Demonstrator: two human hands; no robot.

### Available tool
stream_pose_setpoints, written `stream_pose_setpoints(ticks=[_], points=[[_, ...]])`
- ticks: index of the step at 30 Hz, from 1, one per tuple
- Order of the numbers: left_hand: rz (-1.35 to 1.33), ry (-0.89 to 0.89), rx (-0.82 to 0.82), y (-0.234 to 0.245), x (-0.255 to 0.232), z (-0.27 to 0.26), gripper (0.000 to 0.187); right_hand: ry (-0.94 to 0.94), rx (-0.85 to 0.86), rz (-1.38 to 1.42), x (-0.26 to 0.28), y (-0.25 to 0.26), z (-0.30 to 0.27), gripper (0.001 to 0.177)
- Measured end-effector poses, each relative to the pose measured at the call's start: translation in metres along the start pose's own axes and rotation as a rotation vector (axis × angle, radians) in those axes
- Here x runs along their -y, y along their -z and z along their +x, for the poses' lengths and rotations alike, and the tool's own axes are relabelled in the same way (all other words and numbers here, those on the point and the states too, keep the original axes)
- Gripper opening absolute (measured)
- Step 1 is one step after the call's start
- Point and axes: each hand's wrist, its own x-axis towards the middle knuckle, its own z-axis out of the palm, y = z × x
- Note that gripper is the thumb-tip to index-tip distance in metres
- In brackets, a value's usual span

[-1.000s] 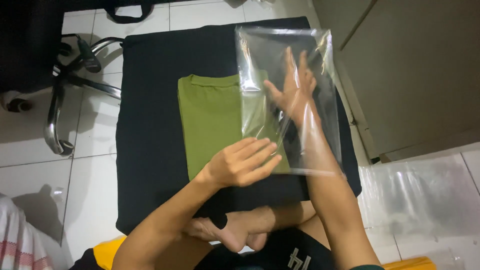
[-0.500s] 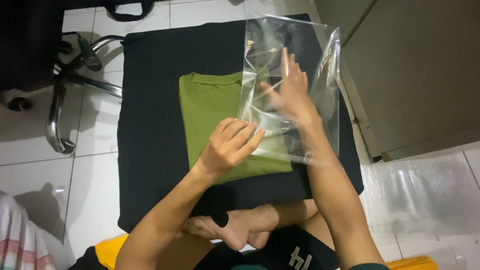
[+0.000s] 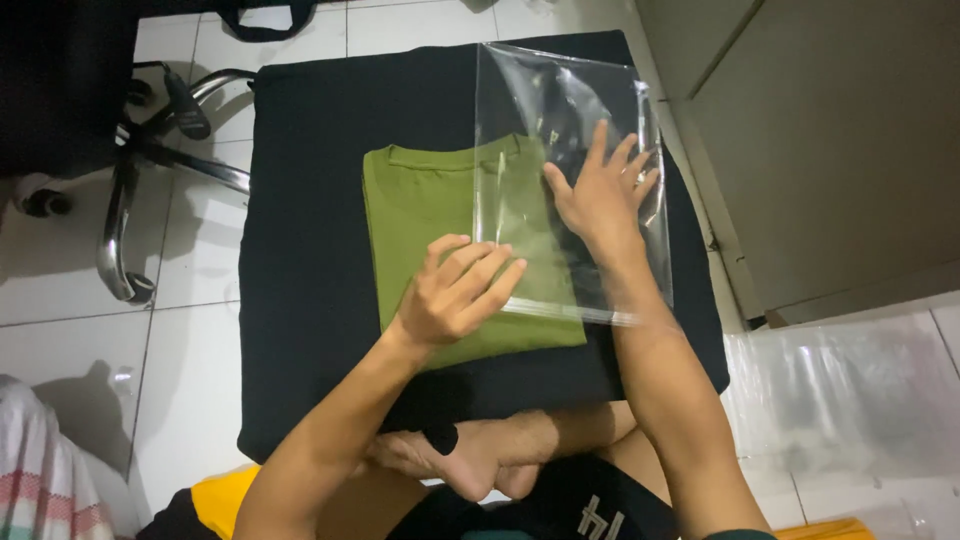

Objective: Folding a green t-shirt and placing it into a transparent plastic bag.

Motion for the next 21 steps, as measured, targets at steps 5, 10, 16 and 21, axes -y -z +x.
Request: stream_pose_setpoints(ticks=[5, 10, 16, 21], points=[[0.041, 0.01, 0.025, -0.001, 0.013, -0.003, 0.009, 0.126, -0.123, 0.067, 0.031, 0.02, -0.012, 0.088], [0.162, 0.076, 0.059, 0.007, 0.034, -0.005, 0.013, 0.455, -0.212, 0.067, 0.086, 0.058, -0.06, 0.062], [0.286, 0.159, 0.054, 0.007, 0.049, -0.018, 0.02, 0.354, 0.084, -0.185, 0.077, 0.014, -0.063, 0.067], [0.215, 0.181, 0.054, 0.007, 0.042, -0.012, 0.029, 0.362, 0.32, -0.054, 0.077, 0.029, -0.046, 0.069]])
